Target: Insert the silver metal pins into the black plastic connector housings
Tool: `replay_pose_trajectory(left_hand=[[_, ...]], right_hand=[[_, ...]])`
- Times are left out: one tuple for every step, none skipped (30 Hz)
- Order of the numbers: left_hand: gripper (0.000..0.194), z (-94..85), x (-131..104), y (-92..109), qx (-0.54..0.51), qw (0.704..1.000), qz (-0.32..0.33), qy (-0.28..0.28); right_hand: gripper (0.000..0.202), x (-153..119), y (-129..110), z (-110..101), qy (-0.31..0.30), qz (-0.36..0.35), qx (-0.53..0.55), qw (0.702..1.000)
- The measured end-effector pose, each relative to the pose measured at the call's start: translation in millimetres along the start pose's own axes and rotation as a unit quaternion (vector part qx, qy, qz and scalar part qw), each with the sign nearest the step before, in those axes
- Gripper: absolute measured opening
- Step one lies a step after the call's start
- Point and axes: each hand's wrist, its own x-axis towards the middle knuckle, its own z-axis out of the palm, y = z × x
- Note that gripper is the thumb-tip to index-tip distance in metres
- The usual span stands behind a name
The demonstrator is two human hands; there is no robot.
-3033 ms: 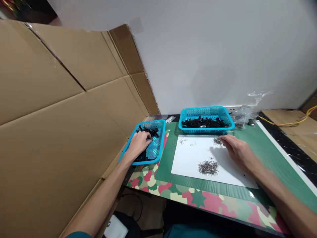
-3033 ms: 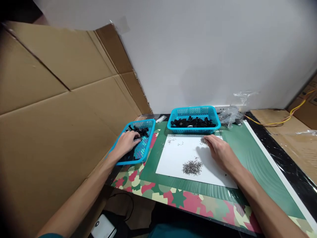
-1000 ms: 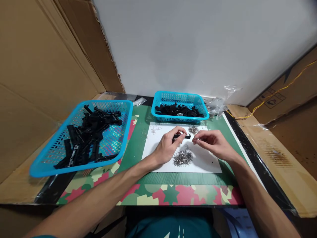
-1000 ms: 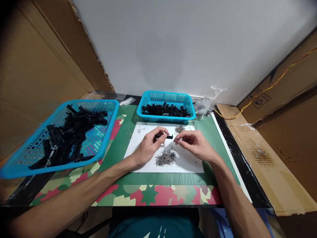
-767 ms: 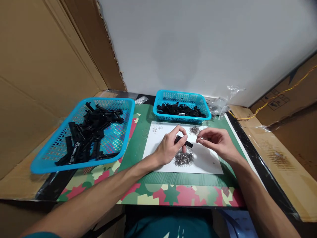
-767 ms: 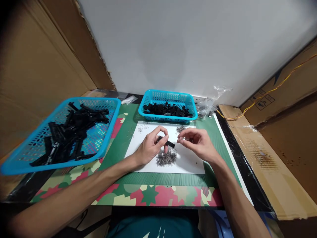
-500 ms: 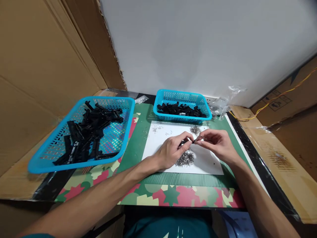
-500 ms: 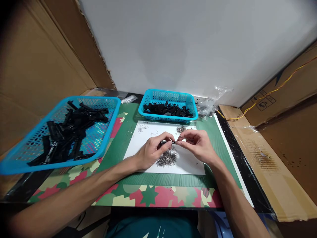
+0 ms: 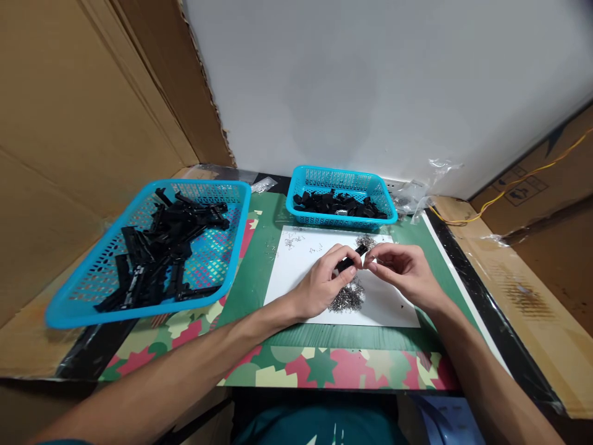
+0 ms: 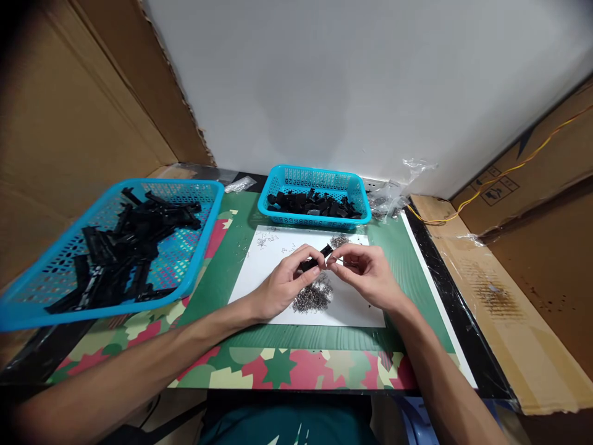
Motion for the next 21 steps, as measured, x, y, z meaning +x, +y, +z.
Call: replay_pose_trajectory(left_hand=[[0.015, 0.5, -0.2, -0.2, -0.011, 1.000, -0.010, 0.006], [0.017, 1.0, -0.3, -0.1, -0.021, 0.999, -0.022, 0.011], [0.018, 1.4, -0.5, 0.3, -0.030, 0.999, -0.033, 0.016], [0.021, 1.8, -0.5, 1.0, -0.036, 0.998, -0.043, 0.020], [0.023, 2.1, -0.5, 1.9, -0.039, 0.998, -0.049, 0.022], [0.024, 2.3, -0.5, 2.9, -0.041, 0.998, -0.052, 0.023], [0.025, 2.5, -0.4, 3.8, -0.040, 0.998, -0.052, 0.024], [0.026, 2.6, -0.4, 4.6, -0.038, 0.998, -0.050, 0.023], [0.027, 2.7, -0.4, 5.2, -0.035, 0.998, -0.046, 0.021], [0.027, 2.7, -0.4, 5.6, -0.031, 0.999, -0.041, 0.018], [0.027, 2.6, -0.5, 5.8, -0.026, 0.999, -0.036, 0.016], [0.026, 2.5, -0.6, 5.9, -0.021, 0.999, -0.032, 0.014], [0.025, 2.3, -0.7, 5.9, -0.014, 0.999, -0.027, 0.011], [0.024, 2.0, -0.8, 5.8, -0.006, 1.000, -0.023, 0.009], [0.022, 1.7, -0.9, 5.8, 0.004, 1.000, -0.017, 0.007], [0.020, 1.3, -0.9, 5.7, 0.014, 1.000, -0.011, 0.007], [0.018, 1.0, -0.9, 5.7, 0.025, 1.000, -0.004, 0.006], [0.017, 0.7, -0.9, 5.7, 0.035, 0.999, 0.004, 0.006], [0.016, 0.5, -0.8, 5.6, 0.044, 0.999, 0.011, 0.006], [0.015, 0.4, -0.7, 5.4, 0.051, 0.999, 0.016, 0.007], [0.014, 0.4, -0.7, 5.1, 0.057, 0.998, 0.020, 0.006]], right_hand=[[0.021, 0.2, 1.0, 0.2, -0.001, 0.001, 0.001, 1.000], [0.021, 0.4, 1.8, 0.4, -0.002, 0.002, 0.002, 1.000], [0.021, 0.6, 2.3, 0.5, -0.003, 0.002, 0.005, 1.000], [0.021, 0.6, 2.6, 0.7, -0.005, 0.002, 0.011, 1.000], [0.023, 0.6, 2.6, 0.8, -0.011, 0.005, 0.020, 1.000], [0.026, 0.5, 2.3, 0.9, -0.020, 0.010, 0.033, 0.999], [0.031, 0.3, 1.9, 1.0, -0.031, 0.018, 0.046, 0.998], [0.036, 0.0, 1.4, 1.0, -0.044, 0.027, 0.058, 0.997], [0.040, -0.3, 0.9, 0.9, -0.056, 0.036, 0.067, 0.996], [0.043, -0.7, 0.5, 0.8, -0.065, 0.043, 0.071, 0.994], [0.044, -1.0, 0.3, 0.6, -0.068, 0.047, 0.071, 0.994], [0.045, -1.4, 0.2, 0.3, -0.068, 0.049, 0.066, 0.994], [0.046, -1.7, 0.3, 0.1, -0.067, 0.049, 0.058, 0.995], [0.046, -1.9, 0.6, -0.2, -0.064, 0.049, 0.050, 0.996], [0.047, -2.1, 1.0, -0.4, -0.060, 0.048, 0.042, 0.996], [0.046, -2.1, 1.6, -0.5, -0.056, 0.048, 0.035, 0.997], [0.046, -2.1, 2.1, -0.5, -0.053, 0.047, 0.031, 0.997], [0.045, -2.0, 2.6, -0.5, -0.051, 0.046, 0.027, 0.997], [0.044, -1.8, 3.0, -0.3, -0.050, 0.045, 0.024, 0.997], [0.044, -1.5, 3.3, -0.1, -0.049, 0.043, 0.023, 0.998], [0.043, -1.2, 3.6, 0.1, -0.047, 0.039, 0.021, 0.998]])
